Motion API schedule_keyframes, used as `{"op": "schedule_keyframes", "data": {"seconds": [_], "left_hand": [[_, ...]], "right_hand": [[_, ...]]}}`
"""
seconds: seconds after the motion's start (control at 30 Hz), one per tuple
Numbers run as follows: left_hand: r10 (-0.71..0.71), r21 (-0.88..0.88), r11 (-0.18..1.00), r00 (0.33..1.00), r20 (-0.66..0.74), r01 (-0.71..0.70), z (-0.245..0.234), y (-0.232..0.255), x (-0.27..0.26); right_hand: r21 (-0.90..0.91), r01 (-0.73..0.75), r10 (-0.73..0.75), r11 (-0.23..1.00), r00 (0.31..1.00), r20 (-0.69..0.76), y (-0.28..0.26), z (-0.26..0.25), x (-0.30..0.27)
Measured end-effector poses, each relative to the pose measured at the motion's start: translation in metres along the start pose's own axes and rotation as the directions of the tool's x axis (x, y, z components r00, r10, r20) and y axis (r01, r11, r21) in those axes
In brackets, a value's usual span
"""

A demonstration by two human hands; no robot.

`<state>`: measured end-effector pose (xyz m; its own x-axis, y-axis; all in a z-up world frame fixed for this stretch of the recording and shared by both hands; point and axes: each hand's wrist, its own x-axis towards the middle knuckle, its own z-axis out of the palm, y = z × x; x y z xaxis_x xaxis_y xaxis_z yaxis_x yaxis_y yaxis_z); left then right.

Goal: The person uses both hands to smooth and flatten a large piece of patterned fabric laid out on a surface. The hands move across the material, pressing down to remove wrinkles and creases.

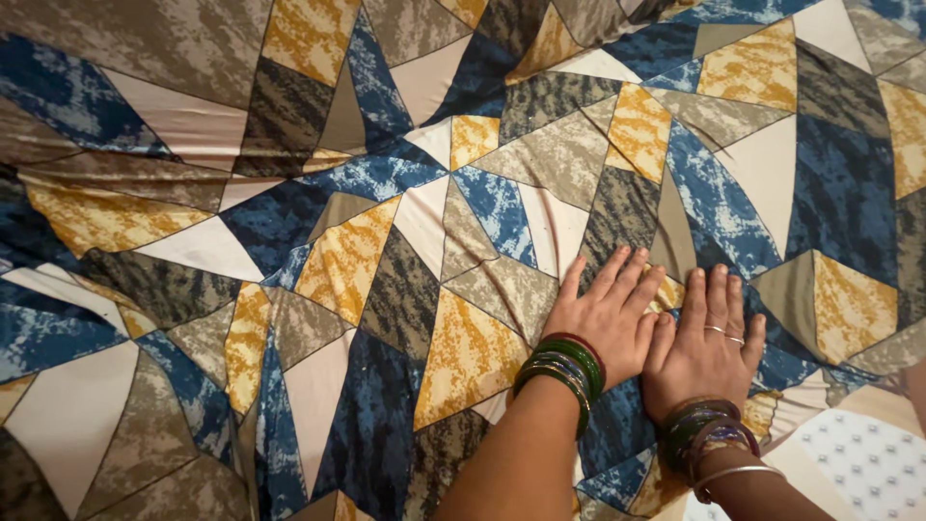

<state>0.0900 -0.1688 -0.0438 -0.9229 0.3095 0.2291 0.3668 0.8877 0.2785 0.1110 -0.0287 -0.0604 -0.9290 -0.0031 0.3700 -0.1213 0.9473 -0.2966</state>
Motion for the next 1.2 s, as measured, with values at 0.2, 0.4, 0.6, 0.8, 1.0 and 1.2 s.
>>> {"op": "schedule_keyframes", "data": {"seconds": [0.2, 0.4, 0.6, 0.8, 1.0, 1.2], "left_hand": [[-0.001, 0.023, 1.0, 1.0, -0.004, 0.001, -0.001, 0.001, -0.001], [-0.001, 0.005, 1.0, 1.0, -0.014, 0.001, 0.001, 0.002, 0.0], [0.127, -0.014, 0.992, 0.99, 0.067, -0.126, -0.011, -0.022, -0.022], [0.217, -0.002, 0.976, 0.965, 0.145, -0.219, -0.037, -0.065, -0.059], [0.184, -0.028, 0.983, 0.939, 0.29, -0.184, -0.069, -0.109, -0.077], [0.05, -0.019, 0.999, 0.926, 0.375, -0.047, -0.105, -0.156, -0.095]], "right_hand": [[0.012, 0.004, -0.004, 1.0, 1.0, -0.004, -0.001, 0.0, -0.001], [-0.026, 0.002, -0.002, 1.0, 1.0, -0.006, -0.002, -0.004, 0.001], [-0.041, 0.014, -0.015, 0.999, 0.999, -0.042, -0.006, -0.005, 0.003], [-0.063, -0.106, 0.105, 0.992, 0.994, -0.013, -0.015, -0.01, -0.007], [-0.07, -0.152, 0.154, 0.986, 0.988, 0.028, -0.042, -0.006, -0.008], [-0.088, -0.026, 0.038, 0.996, 0.989, 0.14, -0.104, 0.024, 0.039]]}}
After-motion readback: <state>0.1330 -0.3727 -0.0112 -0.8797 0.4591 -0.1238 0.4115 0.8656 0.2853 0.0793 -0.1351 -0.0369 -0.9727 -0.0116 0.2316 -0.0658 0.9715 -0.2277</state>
